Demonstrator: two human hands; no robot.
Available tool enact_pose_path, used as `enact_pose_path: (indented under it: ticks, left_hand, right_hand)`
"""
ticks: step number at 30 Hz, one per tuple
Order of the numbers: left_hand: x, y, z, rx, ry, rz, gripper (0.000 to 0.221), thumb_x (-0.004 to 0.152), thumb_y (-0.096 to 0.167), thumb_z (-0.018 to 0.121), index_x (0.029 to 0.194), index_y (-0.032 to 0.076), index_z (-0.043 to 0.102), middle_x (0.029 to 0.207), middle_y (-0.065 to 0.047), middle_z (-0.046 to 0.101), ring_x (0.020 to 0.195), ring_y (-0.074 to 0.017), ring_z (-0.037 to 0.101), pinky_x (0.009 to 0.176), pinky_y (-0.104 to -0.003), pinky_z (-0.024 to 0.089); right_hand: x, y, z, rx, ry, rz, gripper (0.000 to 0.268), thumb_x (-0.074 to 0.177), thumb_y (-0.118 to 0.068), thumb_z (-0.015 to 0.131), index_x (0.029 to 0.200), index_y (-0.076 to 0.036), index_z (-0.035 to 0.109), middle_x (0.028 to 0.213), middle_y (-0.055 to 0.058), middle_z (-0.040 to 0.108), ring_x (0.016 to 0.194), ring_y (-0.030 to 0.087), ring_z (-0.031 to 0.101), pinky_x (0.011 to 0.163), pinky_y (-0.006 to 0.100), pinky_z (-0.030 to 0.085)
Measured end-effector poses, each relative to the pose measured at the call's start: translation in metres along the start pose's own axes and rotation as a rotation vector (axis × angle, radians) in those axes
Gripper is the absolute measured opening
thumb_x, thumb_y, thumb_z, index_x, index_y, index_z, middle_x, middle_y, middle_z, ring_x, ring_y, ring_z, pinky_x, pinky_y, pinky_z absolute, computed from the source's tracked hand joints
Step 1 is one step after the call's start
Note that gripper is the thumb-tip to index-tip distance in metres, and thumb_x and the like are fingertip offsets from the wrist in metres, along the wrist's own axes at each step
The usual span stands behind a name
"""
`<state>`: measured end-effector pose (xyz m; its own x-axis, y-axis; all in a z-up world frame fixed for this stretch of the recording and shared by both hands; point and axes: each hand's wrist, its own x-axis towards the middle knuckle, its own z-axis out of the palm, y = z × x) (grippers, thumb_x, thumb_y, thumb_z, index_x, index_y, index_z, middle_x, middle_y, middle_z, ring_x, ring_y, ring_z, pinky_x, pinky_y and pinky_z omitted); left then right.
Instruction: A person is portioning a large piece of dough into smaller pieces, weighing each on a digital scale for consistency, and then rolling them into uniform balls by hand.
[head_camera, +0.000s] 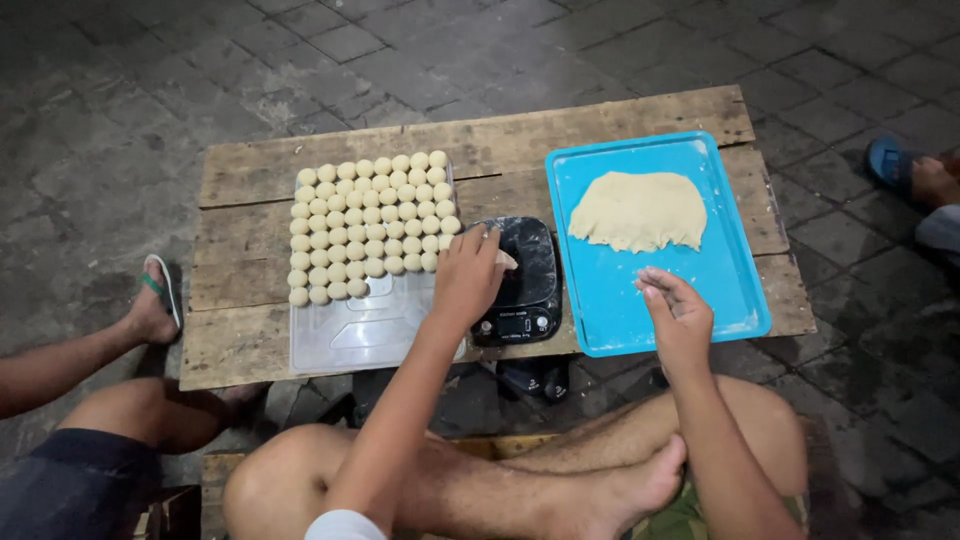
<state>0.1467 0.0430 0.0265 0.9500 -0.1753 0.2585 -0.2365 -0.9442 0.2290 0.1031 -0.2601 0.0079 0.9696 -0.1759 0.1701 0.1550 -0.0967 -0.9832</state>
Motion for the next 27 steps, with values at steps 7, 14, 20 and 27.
enact_pose_path:
  ticks: [7,14,20,27]
  left_hand:
    - [-0.066,0.03,-0.062,-0.308,-0.317,0.104,0.017,0.093,0.024,0.07,0.081,0.013,0.066,0.077,-0.005,0.063,0.078,-0.0302,0.067,0.071,-0.043,0.053]
    - [-0.135,0.084,-0.057,-0.638,-0.485,0.207,0.011,0.088,0.018,0.064,0.084,0.008,0.068,0.086,-0.006,0.073,0.073,-0.0348,0.065,0.065,-0.044,0.05]
    - [-0.144,0.103,-0.03,-0.708,-0.531,0.241,0.011,0.086,0.018,0.066,0.085,0.008,0.071,0.087,-0.005,0.073,0.073,-0.0321,0.066,0.065,-0.041,0.051]
    - [-0.134,0.124,0.003,-0.6,-0.137,0.341,0.013,0.09,0.017,0.069,0.095,0.006,0.062,0.092,-0.011,0.061,0.083,-0.0346,0.061,0.07,-0.046,0.05]
  right_hand:
    - [0.008,0.028,-0.014,-0.035,0.178,0.094,0.029,0.088,-0.002,0.083,0.112,-0.001,0.066,0.096,0.007,0.068,0.084,0.01,0.067,0.077,0.025,0.057]
    - [0.004,0.004,-0.007,-0.063,0.143,0.098,0.011,0.094,0.0,0.074,0.1,0.002,0.066,0.09,0.007,0.069,0.076,0.009,0.06,0.071,0.02,0.05]
    - [0.003,-0.017,-0.002,-0.346,0.134,-0.061,0.006,0.091,0.0,0.076,0.096,0.003,0.072,0.093,0.008,0.072,0.079,0.014,0.062,0.074,0.026,0.052]
    - [0.018,-0.011,0.011,-0.779,-0.019,-0.354,0.014,0.097,-0.012,0.069,0.099,0.0,0.076,0.102,0.009,0.072,0.087,0.027,0.066,0.078,0.037,0.051]
